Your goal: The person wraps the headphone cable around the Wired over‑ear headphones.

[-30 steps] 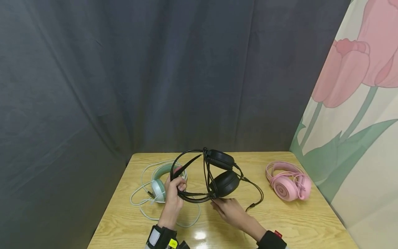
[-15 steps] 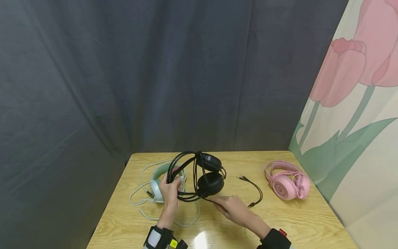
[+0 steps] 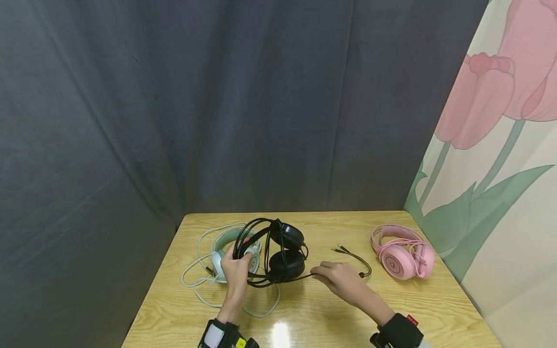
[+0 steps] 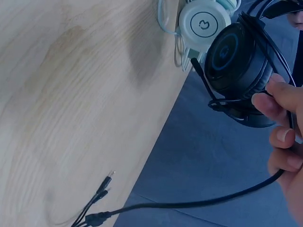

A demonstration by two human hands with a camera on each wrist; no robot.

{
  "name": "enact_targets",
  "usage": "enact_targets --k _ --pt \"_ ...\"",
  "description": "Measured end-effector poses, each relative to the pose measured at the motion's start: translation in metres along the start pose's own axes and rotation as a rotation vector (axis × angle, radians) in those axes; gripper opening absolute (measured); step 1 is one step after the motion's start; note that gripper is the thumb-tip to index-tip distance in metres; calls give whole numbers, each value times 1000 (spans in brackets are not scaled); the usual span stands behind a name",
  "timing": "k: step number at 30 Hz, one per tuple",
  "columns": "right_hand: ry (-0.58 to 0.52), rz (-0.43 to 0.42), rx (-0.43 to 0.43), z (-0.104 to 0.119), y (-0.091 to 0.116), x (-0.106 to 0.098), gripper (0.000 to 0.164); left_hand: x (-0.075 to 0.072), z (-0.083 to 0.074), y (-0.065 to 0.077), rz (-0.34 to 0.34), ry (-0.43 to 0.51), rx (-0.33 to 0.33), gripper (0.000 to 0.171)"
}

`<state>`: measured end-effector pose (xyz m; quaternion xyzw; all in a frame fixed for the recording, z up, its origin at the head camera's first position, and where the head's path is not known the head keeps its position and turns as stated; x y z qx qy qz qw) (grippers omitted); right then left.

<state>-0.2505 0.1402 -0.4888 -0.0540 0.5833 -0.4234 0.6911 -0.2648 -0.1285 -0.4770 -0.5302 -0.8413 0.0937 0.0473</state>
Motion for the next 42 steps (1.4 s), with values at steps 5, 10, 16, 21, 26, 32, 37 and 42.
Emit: enact_targets --k 5,10,16,21,26,32,37,42 --pt "42 -104 -159 10 -2 -9 28 3 9 -2 21 -6 -47 42" --pt "78 -188 -283 20 -7 -15 37 11 8 1 143 -23 -72 43" --pt "156 -255 -273 17 -7 -22 29 19 6 6 306 -89 -43 43" --pt "183 -231 -259 13 -3 -24 29 19 8 9 365 -92 -40 43" --pt "168 -203 -279 11 -3 -26 15 20 6 10 400 -119 -20 44" --pt "166 -191 -241 6 -1 -27 19 20 8 9 438 -136 -1 42" --pt "165 -218 -201 4 1 -29 23 20 10 9 464 -167 37 41" --pt "180 -284 -263 10 -1 -30 33 20 10 10 494 -250 100 42"
Point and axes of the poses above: each hand's wrist, its own y-axis away from the middle knuckle, its own x-axis out of the palm, z = x × y, the point moved 5 cm from there along -y, towards the middle knuckle, and after that the axes turned 15 degrees about -y, right-handed, at the moved point
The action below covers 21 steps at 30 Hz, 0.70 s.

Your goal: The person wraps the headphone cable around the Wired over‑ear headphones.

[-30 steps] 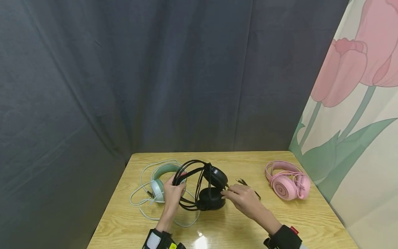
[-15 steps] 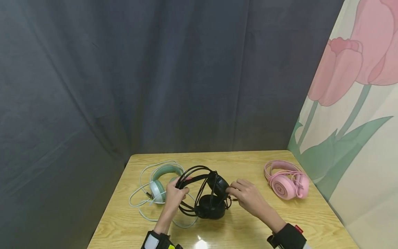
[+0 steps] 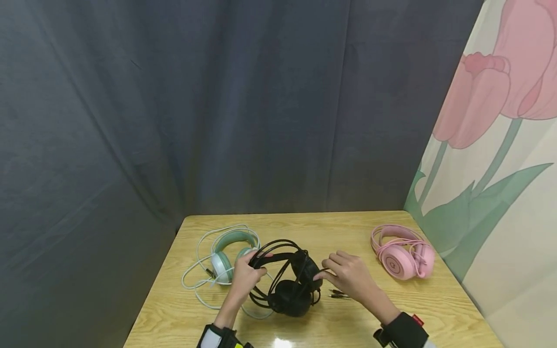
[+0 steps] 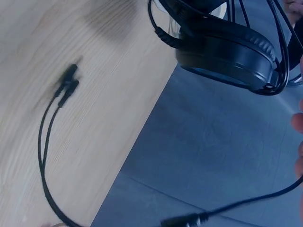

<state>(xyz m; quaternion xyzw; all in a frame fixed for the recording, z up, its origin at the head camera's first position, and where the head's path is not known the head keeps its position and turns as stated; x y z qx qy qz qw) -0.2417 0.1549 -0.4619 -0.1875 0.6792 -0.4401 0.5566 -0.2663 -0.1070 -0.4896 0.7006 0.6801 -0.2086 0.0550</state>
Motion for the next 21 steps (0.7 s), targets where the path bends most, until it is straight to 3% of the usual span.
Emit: enact_targets --k 5,11,14,17,19,21 --pt "33 -57 -60 5 -4 0 38 5 -4 0 71 -49 71 45" --pt "-3 -27 -62 6 -8 3 32 11 -8 1 198 -22 110 47" --pt "-15 -17 -66 5 -8 4 36 11 -8 2 224 2 115 46" --pt "-24 -23 -42 3 -6 2 35 10 -7 2 225 9 129 47" --pt "-41 -23 4 -1 -4 0 24 7 -14 4 239 -17 153 46" --pt "-29 -23 49 -6 -1 -4 28 4 -15 5 255 -57 183 46"
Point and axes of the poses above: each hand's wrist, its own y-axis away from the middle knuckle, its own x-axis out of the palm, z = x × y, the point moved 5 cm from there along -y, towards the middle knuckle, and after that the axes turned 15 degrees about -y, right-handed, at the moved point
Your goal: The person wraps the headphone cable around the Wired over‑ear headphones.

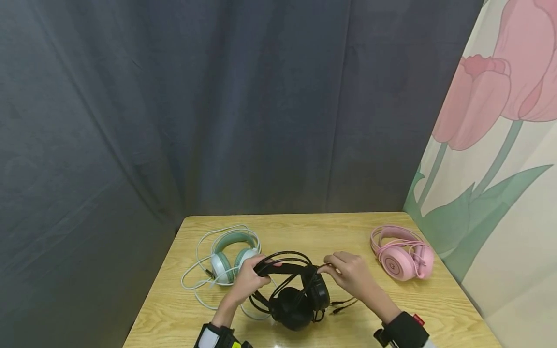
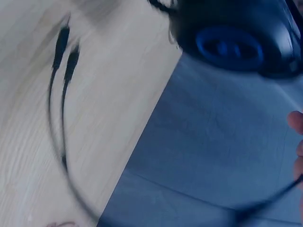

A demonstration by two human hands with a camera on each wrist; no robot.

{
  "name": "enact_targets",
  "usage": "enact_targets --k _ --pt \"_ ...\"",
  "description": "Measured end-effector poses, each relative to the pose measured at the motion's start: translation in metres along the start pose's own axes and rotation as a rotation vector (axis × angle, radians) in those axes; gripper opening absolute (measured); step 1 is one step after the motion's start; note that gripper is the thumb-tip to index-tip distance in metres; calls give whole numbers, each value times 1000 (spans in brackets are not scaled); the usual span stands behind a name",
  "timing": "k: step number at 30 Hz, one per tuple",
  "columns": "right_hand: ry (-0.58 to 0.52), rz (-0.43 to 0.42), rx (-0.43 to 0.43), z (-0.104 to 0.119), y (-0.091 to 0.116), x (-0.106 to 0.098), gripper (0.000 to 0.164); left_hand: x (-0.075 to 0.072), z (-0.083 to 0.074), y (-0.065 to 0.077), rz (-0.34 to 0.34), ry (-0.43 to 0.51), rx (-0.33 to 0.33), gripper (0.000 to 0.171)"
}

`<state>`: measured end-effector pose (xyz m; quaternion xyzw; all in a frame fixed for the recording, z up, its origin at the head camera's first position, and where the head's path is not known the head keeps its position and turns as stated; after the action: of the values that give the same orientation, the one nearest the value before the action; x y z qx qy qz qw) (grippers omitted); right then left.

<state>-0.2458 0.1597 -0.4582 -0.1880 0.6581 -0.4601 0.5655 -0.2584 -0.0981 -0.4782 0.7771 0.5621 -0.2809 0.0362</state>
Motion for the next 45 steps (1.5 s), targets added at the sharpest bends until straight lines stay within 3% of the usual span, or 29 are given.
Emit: enact_targets --k 3,6,10,15,18,23,26,32,40,45 --pt "24 6 46 -6 3 -5 39 -4 -1 4 31 -35 34 45" --pt "35 24 46 -7 5 -5 47 -5 8 6 52 -17 83 46" --pt "-10 65 40 -7 7 -2 37 -7 8 9 84 24 152 47" --pt "-46 96 51 -8 8 -1 36 -6 9 13 124 98 157 49" --pt "-74 64 68 -11 8 -3 35 -7 9 13 140 175 151 48" --pt "-89 -95 55 -16 7 -14 38 -11 9 14 152 325 155 48" --pt "-77 -138 47 -18 5 -19 39 -15 11 14 139 407 155 47" --pt "-72 -133 65 -21 8 -21 38 -17 14 13 126 520 152 45" --pt "-62 -165 184 -30 24 -18 33 -17 5 11 156 752 298 56" --pt "-84 -104 202 -29 29 -1 27 -15 0 6 139 904 288 61"
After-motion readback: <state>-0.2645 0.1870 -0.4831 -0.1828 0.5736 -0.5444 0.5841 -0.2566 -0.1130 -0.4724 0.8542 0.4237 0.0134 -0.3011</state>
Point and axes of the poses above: each hand's wrist, its own y-axis away from the middle knuckle, its own x-axis out of the palm, z = x × y, the point moved 5 cm from there along -y, towards the middle knuckle, and after that the axes turned 15 degrees about -y, right-handed, at the moved point
